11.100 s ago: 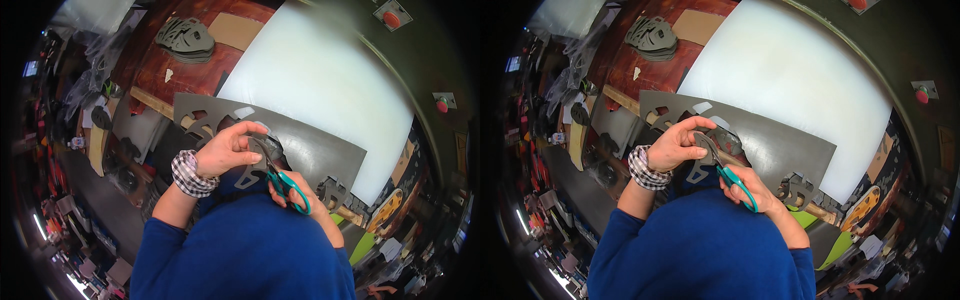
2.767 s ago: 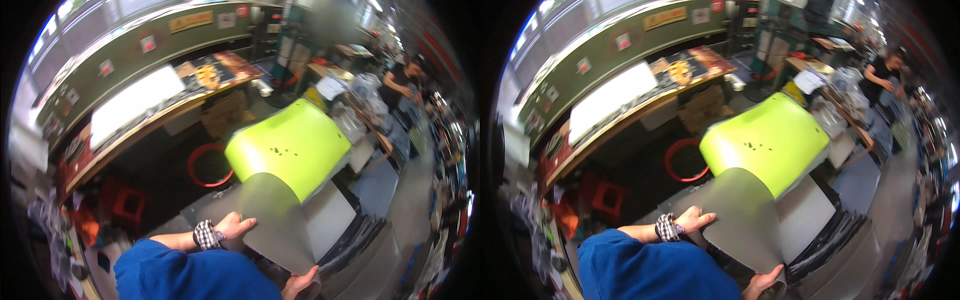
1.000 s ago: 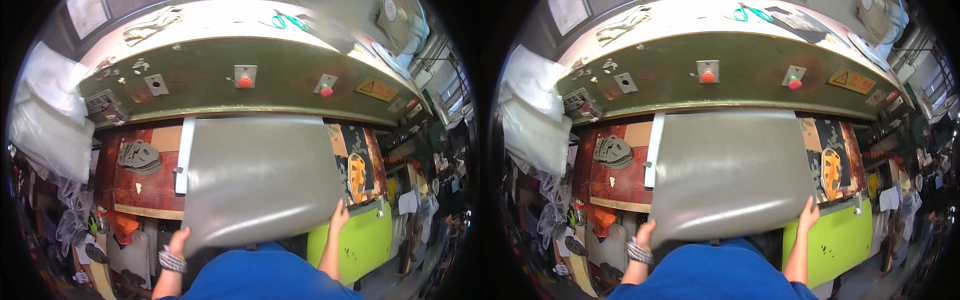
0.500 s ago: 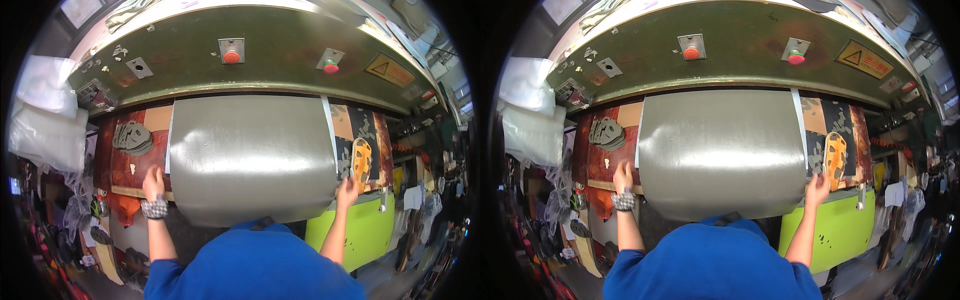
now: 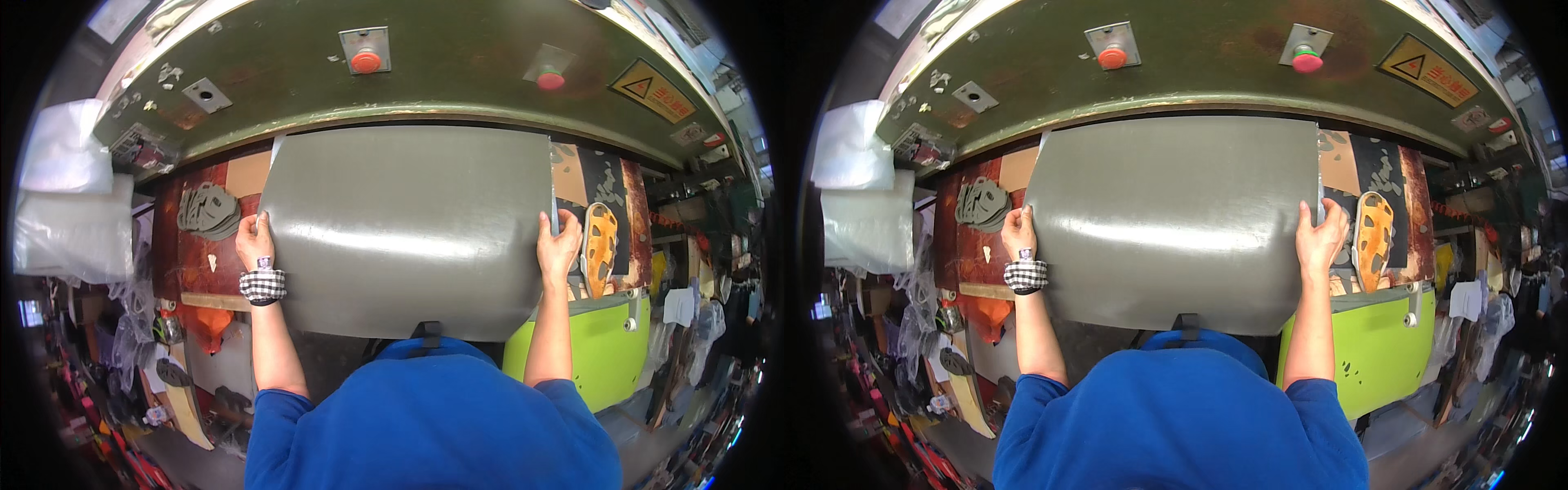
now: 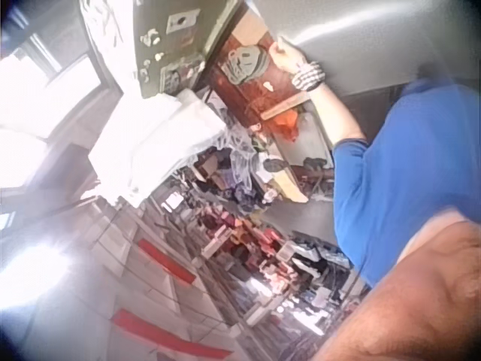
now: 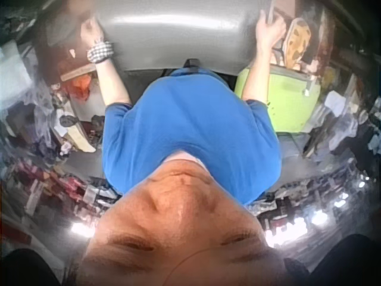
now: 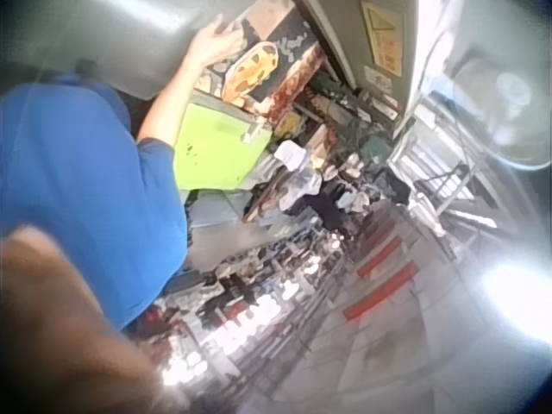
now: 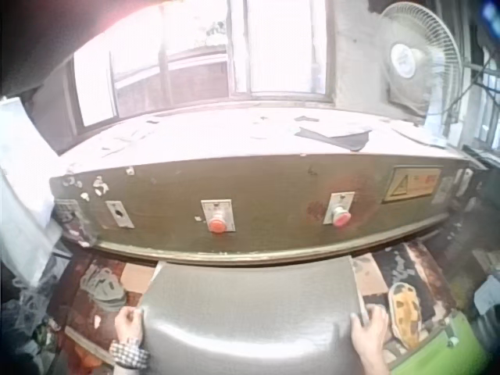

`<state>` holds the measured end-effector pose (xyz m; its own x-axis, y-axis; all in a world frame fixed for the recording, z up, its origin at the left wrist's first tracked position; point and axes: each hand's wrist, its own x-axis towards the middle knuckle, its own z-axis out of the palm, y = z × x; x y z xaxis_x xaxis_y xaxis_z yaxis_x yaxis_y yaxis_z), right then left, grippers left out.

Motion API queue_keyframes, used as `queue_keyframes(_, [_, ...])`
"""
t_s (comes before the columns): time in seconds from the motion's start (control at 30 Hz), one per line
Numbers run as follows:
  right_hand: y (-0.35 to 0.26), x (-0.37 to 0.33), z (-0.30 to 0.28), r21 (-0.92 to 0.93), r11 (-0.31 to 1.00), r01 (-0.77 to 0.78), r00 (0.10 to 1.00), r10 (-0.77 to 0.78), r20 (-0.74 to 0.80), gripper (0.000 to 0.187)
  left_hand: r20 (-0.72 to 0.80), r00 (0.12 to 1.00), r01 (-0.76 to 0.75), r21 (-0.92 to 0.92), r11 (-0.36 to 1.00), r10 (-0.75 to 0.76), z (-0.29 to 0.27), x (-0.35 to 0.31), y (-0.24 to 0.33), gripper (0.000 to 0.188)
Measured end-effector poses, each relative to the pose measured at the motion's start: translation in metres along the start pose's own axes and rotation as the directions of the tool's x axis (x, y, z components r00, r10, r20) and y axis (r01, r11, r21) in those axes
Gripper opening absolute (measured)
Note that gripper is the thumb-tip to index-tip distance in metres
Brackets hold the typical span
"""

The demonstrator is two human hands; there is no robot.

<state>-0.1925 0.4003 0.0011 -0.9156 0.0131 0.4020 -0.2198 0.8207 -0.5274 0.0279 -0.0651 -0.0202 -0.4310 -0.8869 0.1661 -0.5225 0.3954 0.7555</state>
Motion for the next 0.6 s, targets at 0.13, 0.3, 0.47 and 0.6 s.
queue_keyframes(0.13, [0.028, -0.047, -0.030, -0.165, 0.899, -0.405, 0.880, 0.432, 0.195, 0.029, 0.027, 0.951, -0.292, 0.395, 0.871, 0.307, 0.000, -0.043, -0.004, 0.048])
queue_keyframes(0.3, [0.039, -0.101, -0.032, 0.027, 0.935, -0.353, 0.928, 0.346, 0.139, 0.025, 0.435, 0.794, -0.578, 0.323, 0.749, 0.425, -0.006, -0.136, 0.015, 0.064])
queue_keyframes(0.47, [0.020, -0.019, 0.007, 0.086, 0.995, -0.053, 0.992, 0.062, -0.113, 0.030, 0.616, 0.713, -0.657, 0.421, 0.625, 0.335, 0.044, -0.111, 0.067, 0.072])
queue_keyframes(0.6, [0.022, 0.039, 0.022, 0.059, 0.998, 0.020, 0.995, -0.026, 0.093, 0.039, 0.521, 0.798, -0.582, 0.538, 0.609, 0.303, 0.100, -0.052, 0.089, 0.063])
